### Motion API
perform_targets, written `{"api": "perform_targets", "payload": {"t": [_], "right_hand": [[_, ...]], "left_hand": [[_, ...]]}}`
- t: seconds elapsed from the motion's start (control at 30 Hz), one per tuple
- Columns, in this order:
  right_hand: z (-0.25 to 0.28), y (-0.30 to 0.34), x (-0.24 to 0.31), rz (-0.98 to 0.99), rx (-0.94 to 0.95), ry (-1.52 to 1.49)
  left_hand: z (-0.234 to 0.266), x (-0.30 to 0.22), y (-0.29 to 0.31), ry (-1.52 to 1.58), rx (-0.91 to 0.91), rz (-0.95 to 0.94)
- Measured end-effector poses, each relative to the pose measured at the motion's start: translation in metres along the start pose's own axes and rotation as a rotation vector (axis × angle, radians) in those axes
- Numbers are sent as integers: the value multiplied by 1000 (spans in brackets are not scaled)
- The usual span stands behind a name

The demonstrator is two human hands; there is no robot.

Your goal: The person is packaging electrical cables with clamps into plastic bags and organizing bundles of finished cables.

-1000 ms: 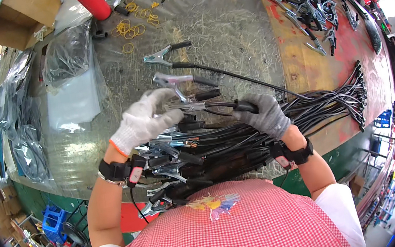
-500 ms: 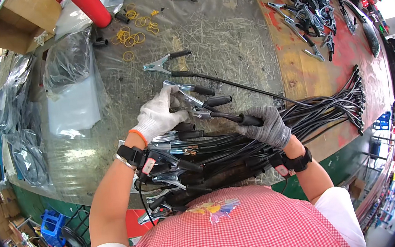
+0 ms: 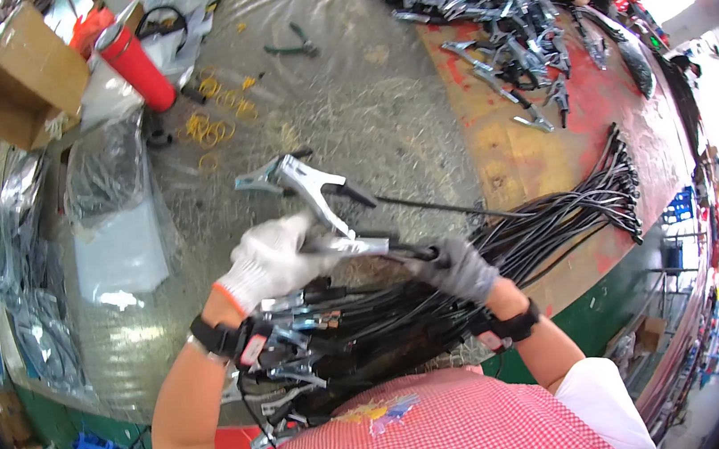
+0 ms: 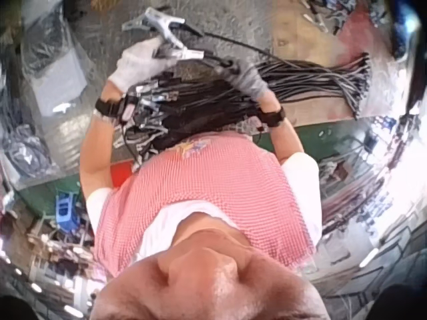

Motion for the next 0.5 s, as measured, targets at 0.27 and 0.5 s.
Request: {"api": "perform_targets", "payload": {"t": [0.27, 0.5], "right_hand": [[-47, -13, -18, 4, 465, -194], [-29, -37, -1, 116, 76, -20]], "left_hand": [[-38, -9, 26, 141, 444, -297], [-25, -4, 36, -37, 286, 62]]}}
Point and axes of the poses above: each hand's wrist, its own y-axis away from the middle knuckle, its own z-axis out of the back of the hand, x = y × z, the point moved 5 cm from there along -y, towards the middle knuckle, and after that the axes turned 3 degrees about x, right-handed, at the moved point
